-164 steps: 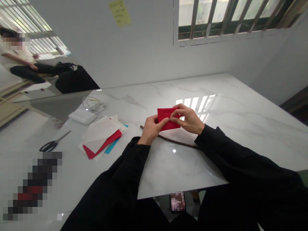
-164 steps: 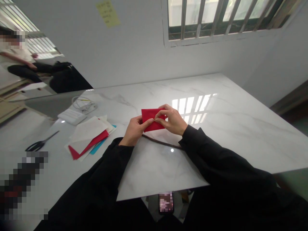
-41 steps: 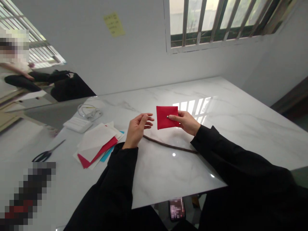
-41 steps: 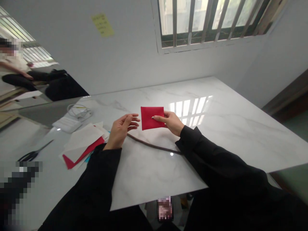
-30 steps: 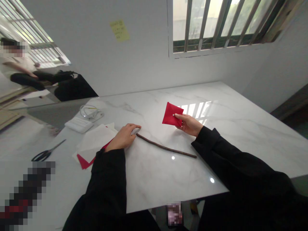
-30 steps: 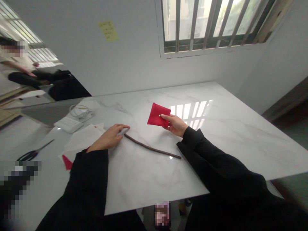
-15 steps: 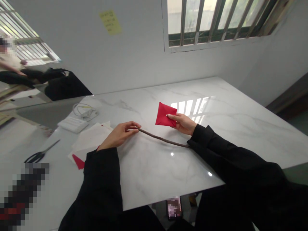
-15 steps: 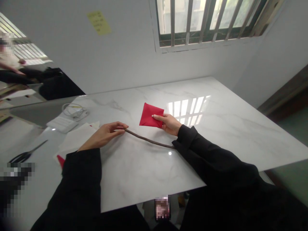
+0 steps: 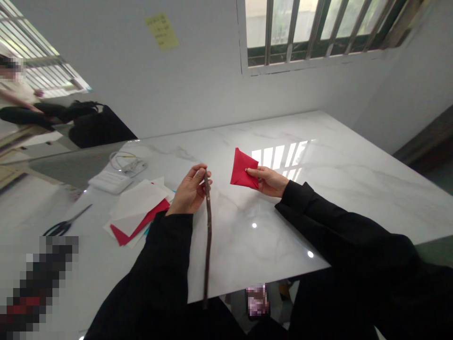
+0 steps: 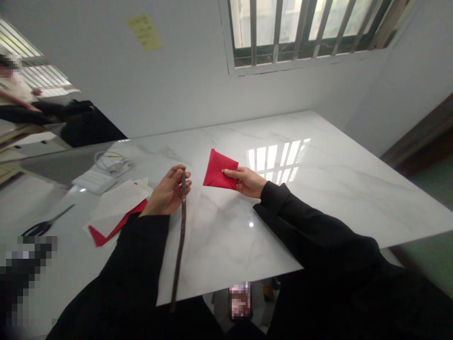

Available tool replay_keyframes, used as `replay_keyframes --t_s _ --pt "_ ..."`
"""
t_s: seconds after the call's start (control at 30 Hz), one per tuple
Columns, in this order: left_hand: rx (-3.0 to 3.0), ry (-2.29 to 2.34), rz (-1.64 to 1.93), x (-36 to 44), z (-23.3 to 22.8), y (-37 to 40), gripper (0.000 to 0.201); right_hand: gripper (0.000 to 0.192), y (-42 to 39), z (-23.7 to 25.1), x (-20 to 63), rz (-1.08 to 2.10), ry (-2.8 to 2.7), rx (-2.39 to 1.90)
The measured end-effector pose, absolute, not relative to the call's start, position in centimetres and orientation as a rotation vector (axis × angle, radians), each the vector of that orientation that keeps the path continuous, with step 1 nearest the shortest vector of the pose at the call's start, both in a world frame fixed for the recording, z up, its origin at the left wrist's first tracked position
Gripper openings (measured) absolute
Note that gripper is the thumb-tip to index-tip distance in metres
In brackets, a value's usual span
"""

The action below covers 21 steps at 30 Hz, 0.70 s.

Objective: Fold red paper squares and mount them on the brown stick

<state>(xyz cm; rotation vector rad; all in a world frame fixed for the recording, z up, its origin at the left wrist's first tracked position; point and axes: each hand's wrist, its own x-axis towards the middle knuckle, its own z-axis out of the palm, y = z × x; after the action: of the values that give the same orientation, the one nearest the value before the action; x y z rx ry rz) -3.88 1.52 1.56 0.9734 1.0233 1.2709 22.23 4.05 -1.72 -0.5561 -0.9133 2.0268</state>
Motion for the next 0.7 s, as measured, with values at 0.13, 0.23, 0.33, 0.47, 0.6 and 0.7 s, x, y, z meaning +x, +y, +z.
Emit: replay_keyframes --t_s 0.13,0.23,0.33,0.47,0.6,0.7 --pt "0.942 1.009 1.182 -2.1 1.1 0.9 0.054 0.044 4.0 -2.2 22.3 2.122 -0.959 -0.446" --pt "0.925 1.003 1.131 -1.2 0.8 0.7 0.049 0.048 4.1 -2.5 22.3 2.158 -0.986 -0.396" --pt "0.889 0.978 1.081 -1.0 0.8 0.6 0.044 0.050 4.2 -2.9 22.4 2.161 -0.995 -0.378" --pt "0.869 0.925 1.008 -1.3 1.2 0.5 0.038 0.049 4.4 -3.4 22.4 2.150 -1.002 -0.353" --pt "0.905 0.842 0.970 -1.5 1.5 0.2 0.040 0.049 4.3 -3.5 22.3 2.159 -1.031 -0.330" --pt "0.951 0.758 0.933 -1.5 1.4 -0.1 0.045 0.050 4.1 -3.5 22.3 2.179 -1.052 -0.325"
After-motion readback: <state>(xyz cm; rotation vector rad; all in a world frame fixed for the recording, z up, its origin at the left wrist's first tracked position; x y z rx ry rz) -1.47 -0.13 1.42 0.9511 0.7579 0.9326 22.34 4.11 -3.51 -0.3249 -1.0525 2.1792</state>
